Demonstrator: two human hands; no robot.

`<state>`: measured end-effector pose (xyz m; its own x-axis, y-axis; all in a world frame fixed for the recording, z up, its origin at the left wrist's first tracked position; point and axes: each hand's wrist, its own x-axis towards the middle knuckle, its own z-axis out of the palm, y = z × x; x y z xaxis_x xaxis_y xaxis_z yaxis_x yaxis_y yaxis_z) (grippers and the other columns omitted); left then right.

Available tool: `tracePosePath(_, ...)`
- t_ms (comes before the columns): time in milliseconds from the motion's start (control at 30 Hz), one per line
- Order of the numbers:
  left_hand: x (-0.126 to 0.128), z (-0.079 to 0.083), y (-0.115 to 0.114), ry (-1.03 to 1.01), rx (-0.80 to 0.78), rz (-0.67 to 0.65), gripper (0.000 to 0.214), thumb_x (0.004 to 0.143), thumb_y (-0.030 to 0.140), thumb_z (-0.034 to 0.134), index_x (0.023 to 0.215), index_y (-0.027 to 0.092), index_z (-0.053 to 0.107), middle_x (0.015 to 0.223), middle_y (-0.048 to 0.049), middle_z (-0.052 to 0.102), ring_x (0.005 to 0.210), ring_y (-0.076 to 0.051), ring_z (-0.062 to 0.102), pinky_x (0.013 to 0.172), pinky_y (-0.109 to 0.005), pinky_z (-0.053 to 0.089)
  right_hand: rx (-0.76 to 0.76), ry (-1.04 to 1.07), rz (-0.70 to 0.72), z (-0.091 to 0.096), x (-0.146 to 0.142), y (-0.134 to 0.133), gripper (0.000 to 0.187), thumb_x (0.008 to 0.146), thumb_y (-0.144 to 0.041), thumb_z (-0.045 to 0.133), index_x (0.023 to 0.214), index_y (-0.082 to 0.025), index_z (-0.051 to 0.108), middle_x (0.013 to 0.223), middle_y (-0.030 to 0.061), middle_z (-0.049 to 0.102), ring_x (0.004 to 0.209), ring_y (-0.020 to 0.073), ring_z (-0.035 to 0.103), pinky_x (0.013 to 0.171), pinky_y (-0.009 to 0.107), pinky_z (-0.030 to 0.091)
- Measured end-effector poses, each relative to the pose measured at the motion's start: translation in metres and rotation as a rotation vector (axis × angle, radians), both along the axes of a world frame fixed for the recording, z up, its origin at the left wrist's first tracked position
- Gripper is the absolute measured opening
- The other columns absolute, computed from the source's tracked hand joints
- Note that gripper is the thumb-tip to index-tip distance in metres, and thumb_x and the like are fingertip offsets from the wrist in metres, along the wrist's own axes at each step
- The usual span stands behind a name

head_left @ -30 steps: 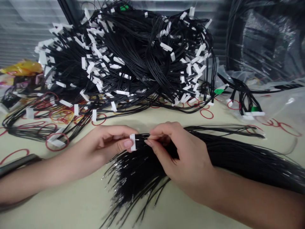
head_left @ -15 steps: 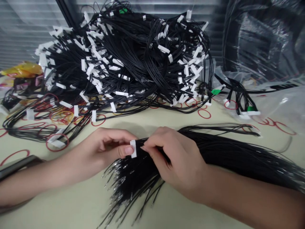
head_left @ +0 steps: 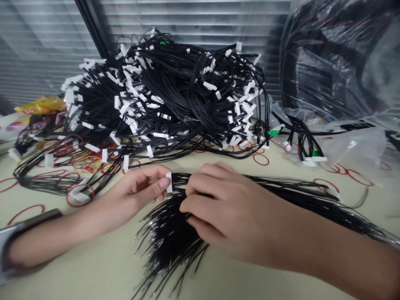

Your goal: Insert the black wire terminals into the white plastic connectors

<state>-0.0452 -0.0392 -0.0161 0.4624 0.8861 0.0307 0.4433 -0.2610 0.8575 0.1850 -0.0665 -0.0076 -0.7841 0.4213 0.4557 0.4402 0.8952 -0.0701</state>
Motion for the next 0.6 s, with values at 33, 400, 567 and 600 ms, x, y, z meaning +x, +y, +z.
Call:
tracePosePath(33, -0.0003, -0.0001, 0.0010, 0.003, 0.001, -0.001, 0.022, 0.094, 0.034, 0.054, 0.089, 0.017, 0.068, 0.066, 0.0025, 0.059, 0.059, -0.012, 0.051, 0.054, -0.020, 0.042, -0.033, -0.078, 0.017, 0.0006, 0.0007, -0.0014, 0.010, 0.092, -0.007, 0.059, 0.089, -0.014, 0.065, 0.091, 0.0065, 0.063, 0.091, 0.0230, 0.054, 0.083, 0.037, 0.048)
tracePosePath(400, -0.0021, 0.0014, 0.0044, 0.034, -0.010, -0.032, 0.019, 0.096, 0.031, 0.051, 0.090, 0.019, 0.065, 0.066, 0.0028, 0.059, 0.059, -0.012, 0.053, 0.054, -0.018, 0.044, -0.289, 0.030, -0.037, 0.0011, 0.0007, -0.0050, 0.012, 0.092, -0.001, 0.060, 0.091, -0.012, 0.064, 0.086, 0.0000, 0.063, 0.077, 0.0129, 0.055, 0.074, 0.027, 0.044)
tracePosePath(567, -0.0018, 0.0026, 0.0046, 0.020, -0.014, -0.039, 0.017, 0.095, 0.029, 0.053, 0.087, 0.019, 0.064, 0.065, 0.0031, 0.058, 0.058, -0.011, 0.054, 0.054, -0.018, 0.045, -0.578, 0.216, -0.124, 0.0038, -0.0024, -0.0018, 0.016, 0.092, -0.006, 0.061, 0.088, -0.016, 0.073, 0.082, -0.0020, 0.065, 0.073, 0.0089, 0.058, 0.068, 0.022, 0.044)
tracePosePath(600, -0.0021, 0.0025, 0.0042, 0.020, -0.016, -0.039, 0.016, 0.095, 0.028, 0.053, 0.088, 0.019, 0.064, 0.065, 0.0031, 0.059, 0.058, -0.012, 0.054, 0.054, -0.018, 0.046, -0.633, 0.222, -0.130, 0.0053, -0.0021, -0.0020, 0.015, 0.091, -0.009, 0.063, 0.087, -0.017, 0.075, 0.081, -0.0028, 0.065, 0.070, 0.0081, 0.057, 0.066, 0.022, 0.043)
